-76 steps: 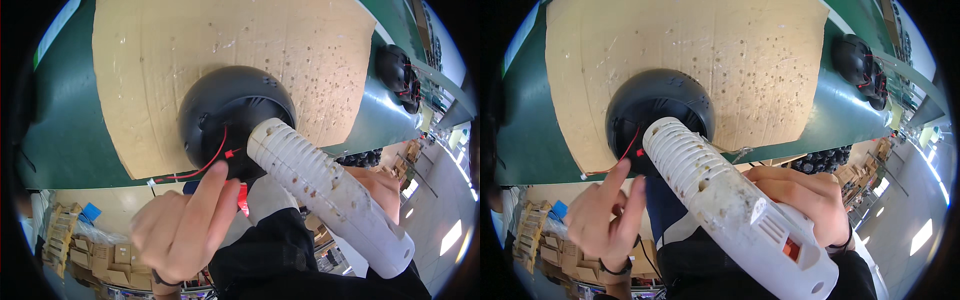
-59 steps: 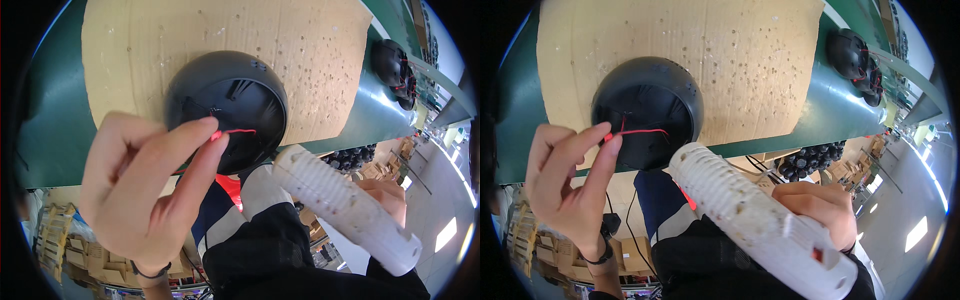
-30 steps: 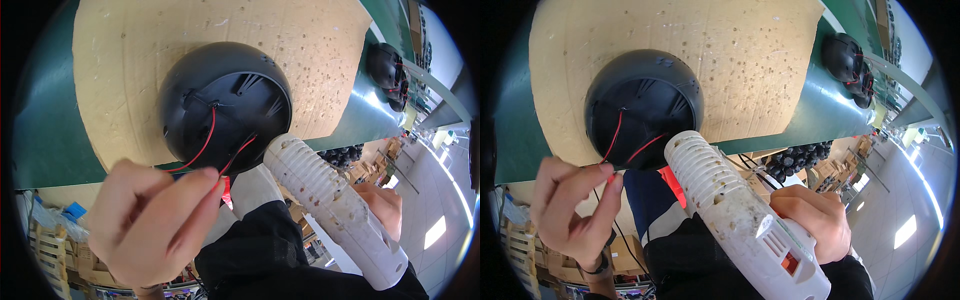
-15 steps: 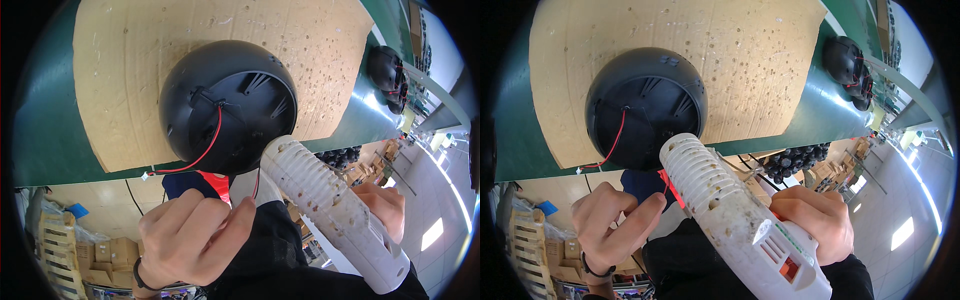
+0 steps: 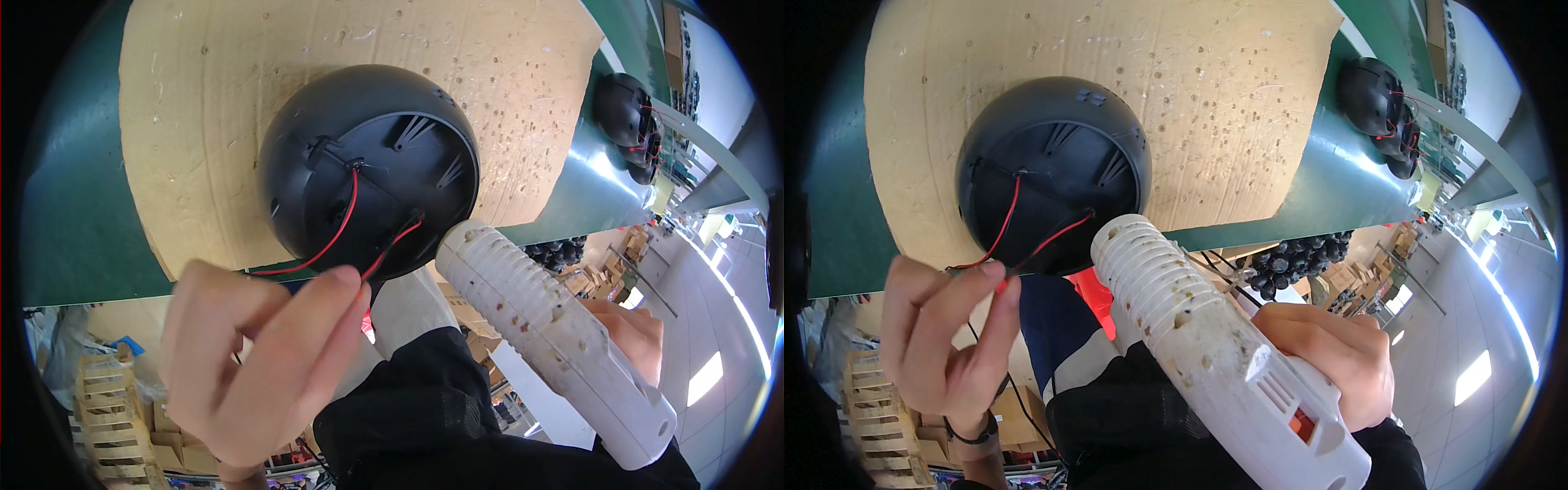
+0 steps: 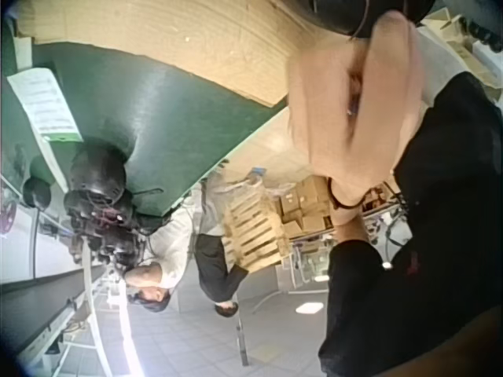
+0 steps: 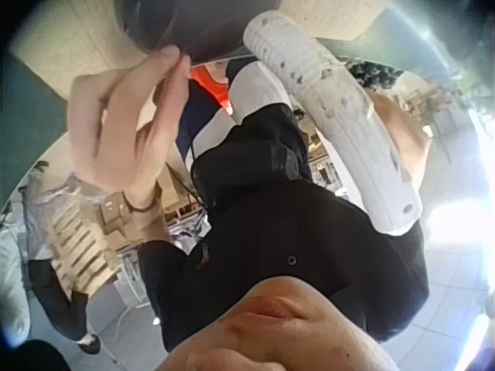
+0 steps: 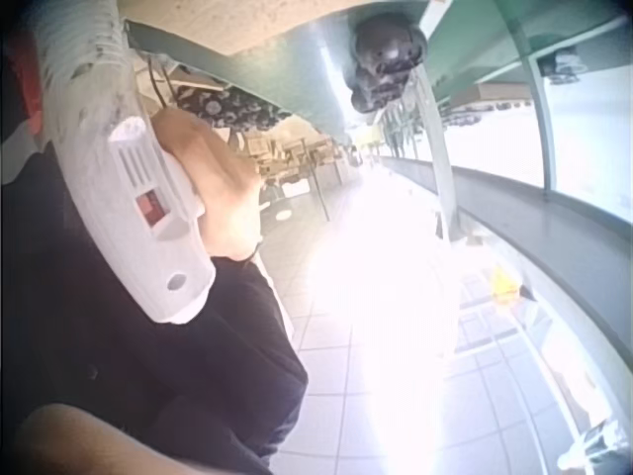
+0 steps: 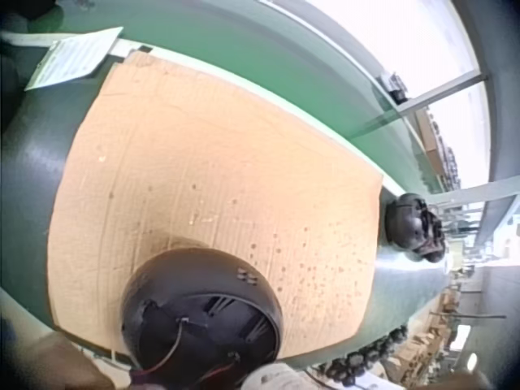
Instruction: Assembling electronic components using a glue gun on a production line.
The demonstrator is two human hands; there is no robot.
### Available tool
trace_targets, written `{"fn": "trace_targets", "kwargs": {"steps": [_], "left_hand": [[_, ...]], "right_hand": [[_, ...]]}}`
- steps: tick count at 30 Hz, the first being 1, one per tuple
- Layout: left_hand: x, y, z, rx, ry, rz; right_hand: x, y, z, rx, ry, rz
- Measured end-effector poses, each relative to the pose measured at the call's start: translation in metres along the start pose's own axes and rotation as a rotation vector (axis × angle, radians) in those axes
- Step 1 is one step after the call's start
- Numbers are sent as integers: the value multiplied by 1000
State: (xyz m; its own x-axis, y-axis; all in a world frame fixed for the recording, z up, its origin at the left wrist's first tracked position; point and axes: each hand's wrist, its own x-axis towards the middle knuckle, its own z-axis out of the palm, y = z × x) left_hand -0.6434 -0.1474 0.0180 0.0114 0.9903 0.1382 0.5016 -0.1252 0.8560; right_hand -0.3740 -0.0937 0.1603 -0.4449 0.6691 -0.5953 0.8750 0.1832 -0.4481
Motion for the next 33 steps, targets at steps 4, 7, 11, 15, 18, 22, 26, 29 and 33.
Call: {"fn": "trace_targets", "kwargs": {"steps": [4,7,11,15,18,22,26,29,33], "left_hand": [[5,-4,1,29,10,-34],[5,-6,-3,27,20,-15],[2,-15,-1,13,36,-16],[30,-1,1,-129,65,81],[25,-11,-17,-147,-285,-57],[38,13,1,248,-425,-32],[43,20,28,309,-409,-52],[41,32,21,294,-375,-58],[53,57,33,208,-394,-83]], "right_hand": [[6,-3,2,42,-65,4],[12,-15,5,106,-84,83],[14,-38,-10,109,-197,208],[-8,-58,-62,15,-97,71],[-24,-10,-27,288,40,130],[-70,-23,-22,703,312,360],[-108,23,12,1043,586,333],[-123,68,40,1309,757,346],[-152,137,68,1568,968,259]]}}
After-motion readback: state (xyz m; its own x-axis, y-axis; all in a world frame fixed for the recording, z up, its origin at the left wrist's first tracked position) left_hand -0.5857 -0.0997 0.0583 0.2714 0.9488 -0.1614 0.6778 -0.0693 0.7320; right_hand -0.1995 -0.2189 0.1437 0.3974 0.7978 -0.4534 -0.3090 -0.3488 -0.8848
